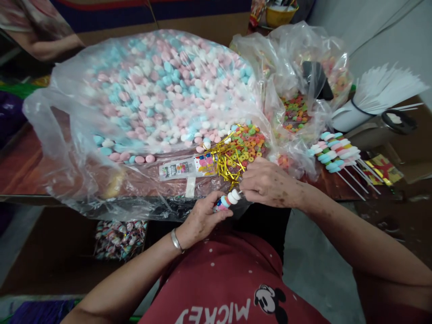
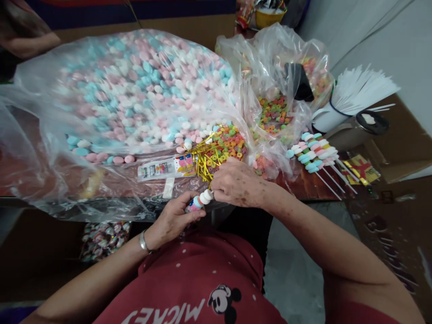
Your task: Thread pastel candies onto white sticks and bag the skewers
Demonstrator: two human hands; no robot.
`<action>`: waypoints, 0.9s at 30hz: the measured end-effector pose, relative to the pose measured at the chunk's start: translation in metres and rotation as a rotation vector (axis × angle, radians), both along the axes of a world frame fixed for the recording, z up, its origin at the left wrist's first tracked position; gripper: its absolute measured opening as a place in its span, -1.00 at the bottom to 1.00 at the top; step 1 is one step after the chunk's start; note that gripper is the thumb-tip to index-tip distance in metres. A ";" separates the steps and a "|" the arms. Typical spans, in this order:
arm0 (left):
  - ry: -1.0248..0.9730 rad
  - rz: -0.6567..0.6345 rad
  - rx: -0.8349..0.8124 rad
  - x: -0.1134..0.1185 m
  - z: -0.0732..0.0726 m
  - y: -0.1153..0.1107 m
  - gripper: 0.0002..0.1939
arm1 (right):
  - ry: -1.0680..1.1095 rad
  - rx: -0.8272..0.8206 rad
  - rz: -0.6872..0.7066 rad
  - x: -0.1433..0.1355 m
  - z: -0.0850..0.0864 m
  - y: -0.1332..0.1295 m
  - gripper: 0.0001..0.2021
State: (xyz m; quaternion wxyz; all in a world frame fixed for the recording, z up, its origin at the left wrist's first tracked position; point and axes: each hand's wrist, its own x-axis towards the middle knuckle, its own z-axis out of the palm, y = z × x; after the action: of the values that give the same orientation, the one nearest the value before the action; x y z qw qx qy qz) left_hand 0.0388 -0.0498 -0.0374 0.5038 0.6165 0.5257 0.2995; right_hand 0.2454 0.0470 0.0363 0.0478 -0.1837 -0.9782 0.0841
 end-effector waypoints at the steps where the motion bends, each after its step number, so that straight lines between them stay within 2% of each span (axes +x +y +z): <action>1: 0.004 0.002 0.013 0.001 -0.001 0.000 -0.69 | 0.000 0.000 -0.010 0.000 0.000 0.001 -0.71; 6: 0.029 -0.065 -0.027 0.001 0.005 0.002 -0.67 | -0.083 -0.085 -0.024 0.001 0.012 0.008 -0.71; 9: 0.030 -0.121 -0.016 0.003 0.007 0.002 -0.67 | -0.133 -0.132 -0.010 -0.006 0.013 0.005 -0.70; 13: -0.119 -0.070 -0.122 0.010 0.003 0.001 -0.55 | -0.155 -0.131 0.006 -0.015 0.004 -0.001 -0.72; 16: -0.287 -0.042 -0.233 0.012 0.002 0.000 -0.41 | -0.101 -0.147 0.021 -0.011 0.000 0.003 -0.72; 18: -0.317 -0.041 -0.294 0.007 0.003 -0.001 -0.34 | -0.055 -0.164 0.018 -0.005 0.001 0.008 -0.71; 23: -0.215 -0.186 -0.470 -0.011 0.001 -0.005 -0.67 | -0.041 -0.185 0.003 0.002 0.004 0.015 -0.72; 27: -0.107 -0.160 -0.283 -0.018 -0.004 -0.005 -0.74 | -0.107 -0.202 -0.021 -0.001 0.005 0.013 -0.73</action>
State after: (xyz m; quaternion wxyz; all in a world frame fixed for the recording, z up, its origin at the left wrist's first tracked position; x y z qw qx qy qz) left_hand 0.0213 -0.0552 -0.0411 0.6353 0.5623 0.4842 0.2139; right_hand 0.2448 0.0596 0.0416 -0.0224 -0.2020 -0.9640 0.1716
